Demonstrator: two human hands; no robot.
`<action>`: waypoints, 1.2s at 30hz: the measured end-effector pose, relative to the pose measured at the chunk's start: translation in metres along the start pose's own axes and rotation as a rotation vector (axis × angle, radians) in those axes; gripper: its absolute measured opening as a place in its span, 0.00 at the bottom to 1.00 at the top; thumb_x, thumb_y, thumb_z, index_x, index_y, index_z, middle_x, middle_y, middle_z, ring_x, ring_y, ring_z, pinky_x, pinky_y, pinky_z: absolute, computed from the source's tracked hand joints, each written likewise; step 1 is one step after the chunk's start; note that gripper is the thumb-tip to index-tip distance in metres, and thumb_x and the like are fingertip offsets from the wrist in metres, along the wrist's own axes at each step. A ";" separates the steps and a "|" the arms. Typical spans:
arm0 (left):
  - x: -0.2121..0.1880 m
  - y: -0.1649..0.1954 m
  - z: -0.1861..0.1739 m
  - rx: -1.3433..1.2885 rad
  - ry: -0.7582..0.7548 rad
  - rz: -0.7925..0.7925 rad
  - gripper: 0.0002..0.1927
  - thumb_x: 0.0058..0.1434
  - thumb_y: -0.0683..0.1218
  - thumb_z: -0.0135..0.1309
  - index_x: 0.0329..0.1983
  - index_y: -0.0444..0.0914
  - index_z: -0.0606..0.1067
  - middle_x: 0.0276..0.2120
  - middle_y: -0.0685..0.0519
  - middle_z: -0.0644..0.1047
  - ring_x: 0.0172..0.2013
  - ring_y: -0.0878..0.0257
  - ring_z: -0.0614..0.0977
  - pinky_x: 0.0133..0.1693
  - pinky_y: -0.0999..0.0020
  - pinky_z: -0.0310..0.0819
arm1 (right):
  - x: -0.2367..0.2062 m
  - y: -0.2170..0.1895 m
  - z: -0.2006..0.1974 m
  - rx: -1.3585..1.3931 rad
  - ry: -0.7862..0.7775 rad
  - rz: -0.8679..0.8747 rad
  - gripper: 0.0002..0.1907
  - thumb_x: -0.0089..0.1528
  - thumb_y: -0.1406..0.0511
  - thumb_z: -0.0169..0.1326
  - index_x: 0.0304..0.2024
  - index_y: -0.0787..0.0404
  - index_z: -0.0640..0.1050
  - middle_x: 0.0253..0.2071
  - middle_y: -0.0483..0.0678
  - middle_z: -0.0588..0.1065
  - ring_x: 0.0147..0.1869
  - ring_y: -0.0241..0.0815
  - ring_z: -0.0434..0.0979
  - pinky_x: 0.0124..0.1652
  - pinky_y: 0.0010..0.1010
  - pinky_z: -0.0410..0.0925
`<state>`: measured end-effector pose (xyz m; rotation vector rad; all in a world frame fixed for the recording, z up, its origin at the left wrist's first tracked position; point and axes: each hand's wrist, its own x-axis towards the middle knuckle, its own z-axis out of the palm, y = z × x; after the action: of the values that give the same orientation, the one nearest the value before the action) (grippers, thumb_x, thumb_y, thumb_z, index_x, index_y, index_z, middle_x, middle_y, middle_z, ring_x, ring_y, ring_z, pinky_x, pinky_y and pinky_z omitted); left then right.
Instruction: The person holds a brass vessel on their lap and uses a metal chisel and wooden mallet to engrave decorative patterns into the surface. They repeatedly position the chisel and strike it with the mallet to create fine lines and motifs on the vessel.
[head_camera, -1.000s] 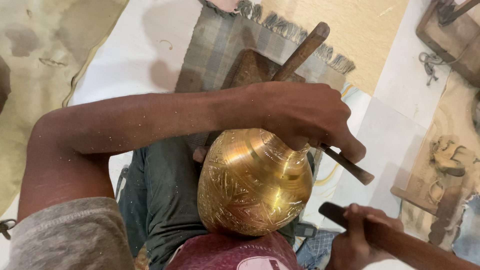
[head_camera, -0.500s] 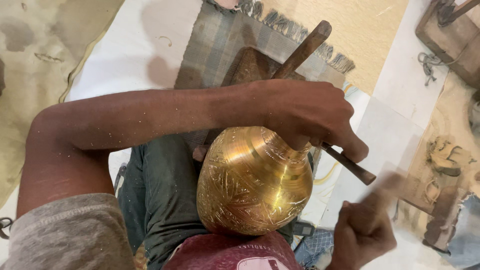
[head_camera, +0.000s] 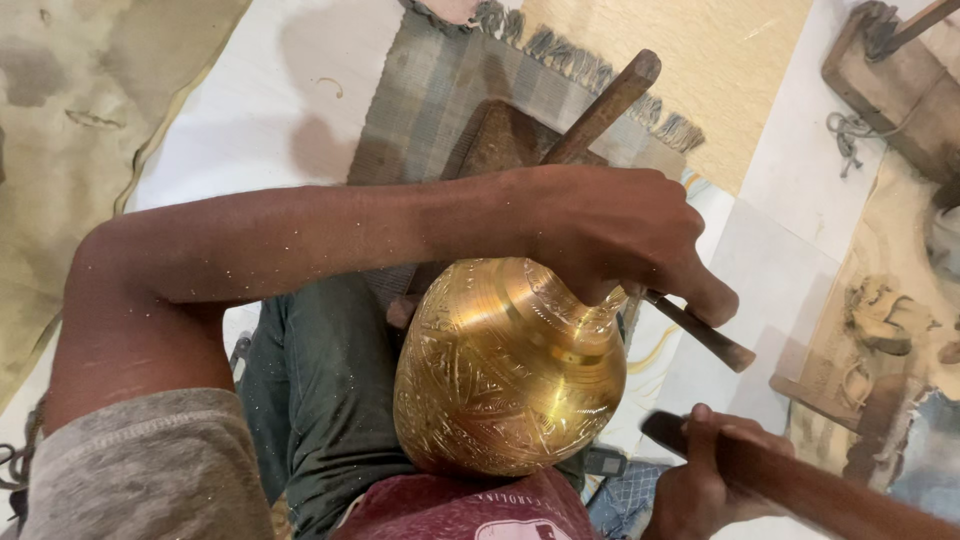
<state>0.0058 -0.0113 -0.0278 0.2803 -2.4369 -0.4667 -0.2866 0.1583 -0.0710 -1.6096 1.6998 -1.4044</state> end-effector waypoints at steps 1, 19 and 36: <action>0.000 0.000 0.000 -0.003 0.006 0.014 0.23 0.55 0.33 0.58 0.50 0.49 0.72 0.17 0.58 0.75 0.17 0.63 0.79 0.13 0.69 0.62 | 0.001 -0.004 -0.001 0.104 -0.008 0.023 0.10 0.62 0.79 0.65 0.32 0.67 0.76 0.33 0.51 0.78 0.33 0.37 0.77 0.41 0.26 0.74; 0.005 -0.003 0.000 0.075 0.004 0.021 0.26 0.53 0.31 0.59 0.48 0.52 0.72 0.19 0.59 0.76 0.20 0.63 0.79 0.13 0.70 0.65 | 0.004 -0.024 0.005 0.237 0.043 0.087 0.14 0.57 0.79 0.62 0.37 0.60 0.73 0.35 0.49 0.77 0.38 0.38 0.78 0.44 0.30 0.74; -0.004 -0.004 0.003 0.065 -0.017 -0.012 0.30 0.54 0.31 0.56 0.54 0.55 0.68 0.15 0.61 0.69 0.16 0.64 0.73 0.14 0.69 0.58 | -0.001 -0.007 0.004 -0.019 -0.012 -0.050 0.10 0.60 0.80 0.65 0.33 0.67 0.76 0.31 0.50 0.76 0.31 0.36 0.73 0.38 0.25 0.70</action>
<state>0.0075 -0.0134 -0.0334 0.3199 -2.4712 -0.3968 -0.2800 0.1588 -0.0669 -1.6785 1.6816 -1.4041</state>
